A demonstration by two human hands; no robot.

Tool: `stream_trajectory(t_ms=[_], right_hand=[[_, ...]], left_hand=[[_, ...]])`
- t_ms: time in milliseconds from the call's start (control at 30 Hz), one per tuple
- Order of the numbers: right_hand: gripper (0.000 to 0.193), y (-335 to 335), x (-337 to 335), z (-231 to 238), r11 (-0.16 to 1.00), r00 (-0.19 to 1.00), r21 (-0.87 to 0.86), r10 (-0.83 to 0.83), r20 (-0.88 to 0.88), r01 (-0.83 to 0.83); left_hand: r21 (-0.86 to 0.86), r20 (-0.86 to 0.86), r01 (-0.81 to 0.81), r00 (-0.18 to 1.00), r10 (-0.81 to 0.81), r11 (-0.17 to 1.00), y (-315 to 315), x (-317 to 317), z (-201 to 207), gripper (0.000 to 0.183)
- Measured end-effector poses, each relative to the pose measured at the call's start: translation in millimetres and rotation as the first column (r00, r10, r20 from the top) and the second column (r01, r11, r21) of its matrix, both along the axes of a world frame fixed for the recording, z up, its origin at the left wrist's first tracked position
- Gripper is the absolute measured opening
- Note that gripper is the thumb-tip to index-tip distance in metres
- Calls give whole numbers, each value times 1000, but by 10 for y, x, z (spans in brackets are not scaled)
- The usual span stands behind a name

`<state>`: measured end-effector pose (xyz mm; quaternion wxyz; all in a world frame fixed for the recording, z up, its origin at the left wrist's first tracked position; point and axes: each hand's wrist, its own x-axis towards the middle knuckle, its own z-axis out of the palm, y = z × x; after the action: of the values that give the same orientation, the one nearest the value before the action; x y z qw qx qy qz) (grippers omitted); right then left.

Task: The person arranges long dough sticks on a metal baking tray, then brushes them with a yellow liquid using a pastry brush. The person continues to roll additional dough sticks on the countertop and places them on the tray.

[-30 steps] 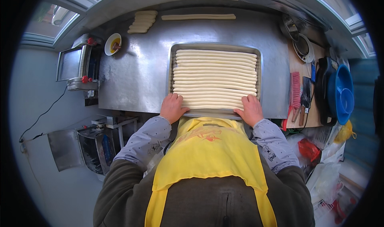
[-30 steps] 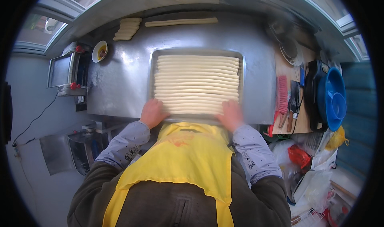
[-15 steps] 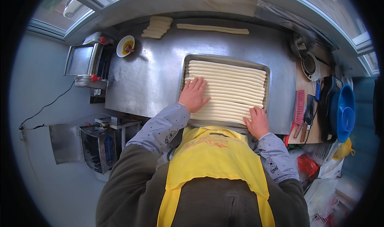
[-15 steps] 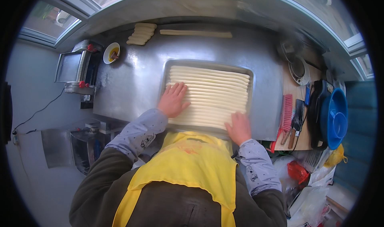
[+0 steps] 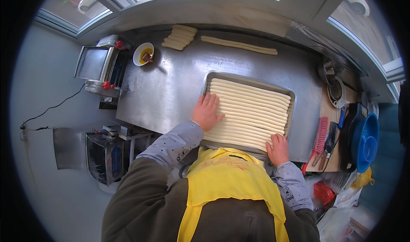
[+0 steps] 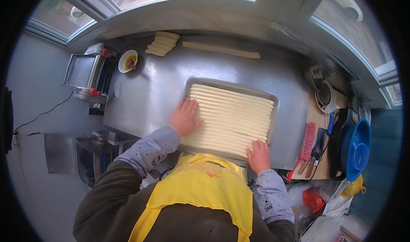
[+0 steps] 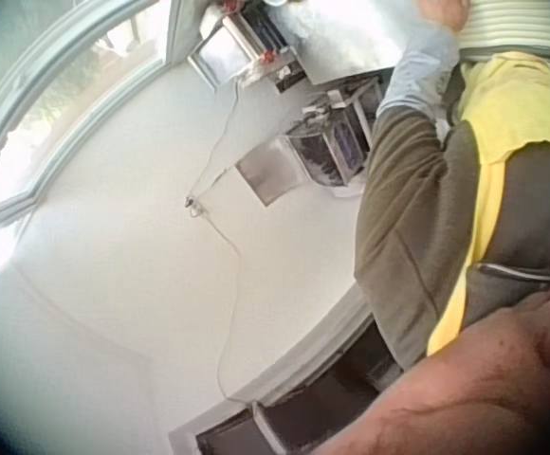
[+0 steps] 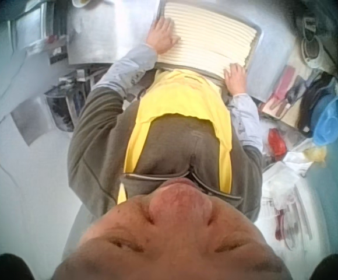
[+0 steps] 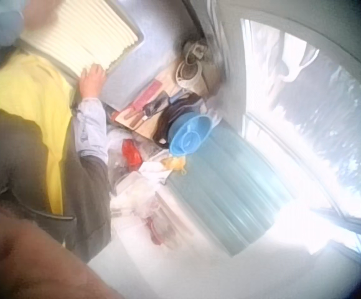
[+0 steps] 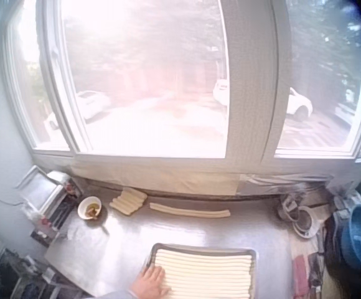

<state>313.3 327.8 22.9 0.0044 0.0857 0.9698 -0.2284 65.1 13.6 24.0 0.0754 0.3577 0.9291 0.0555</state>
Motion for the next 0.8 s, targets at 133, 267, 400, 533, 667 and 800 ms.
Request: stream_trajectory(t_ms=[133,267,400,533,667,800], right_hand=[[35,47,27,15,1000,1000,-4,5,15,-5],[31,107,55,10,997,997,-42,-64,-34,63],[37,176,16,-27,983,979,60,-168,-112,176],[43,288,-73,-81,931,923,7,-360,-139,364],[44,409,-142,-136,876,888,-199,-457,-49,440],[42,466,-172,-172,899,905,-134,-424,-31,416]], left_hand=[[32,1,-26,1000,26,999,-128,-6,-3,82],[99,-17,-50,998,52,994,-274,-33,-16,80],[134,-97,-112,987,126,985,-378,-63,-44,74],[144,-85,-147,983,160,979,-448,-117,-118,64],[159,-61,-145,986,157,976,-469,-186,-171,59],[228,-3,-159,986,164,960,-470,-223,-135,60]])
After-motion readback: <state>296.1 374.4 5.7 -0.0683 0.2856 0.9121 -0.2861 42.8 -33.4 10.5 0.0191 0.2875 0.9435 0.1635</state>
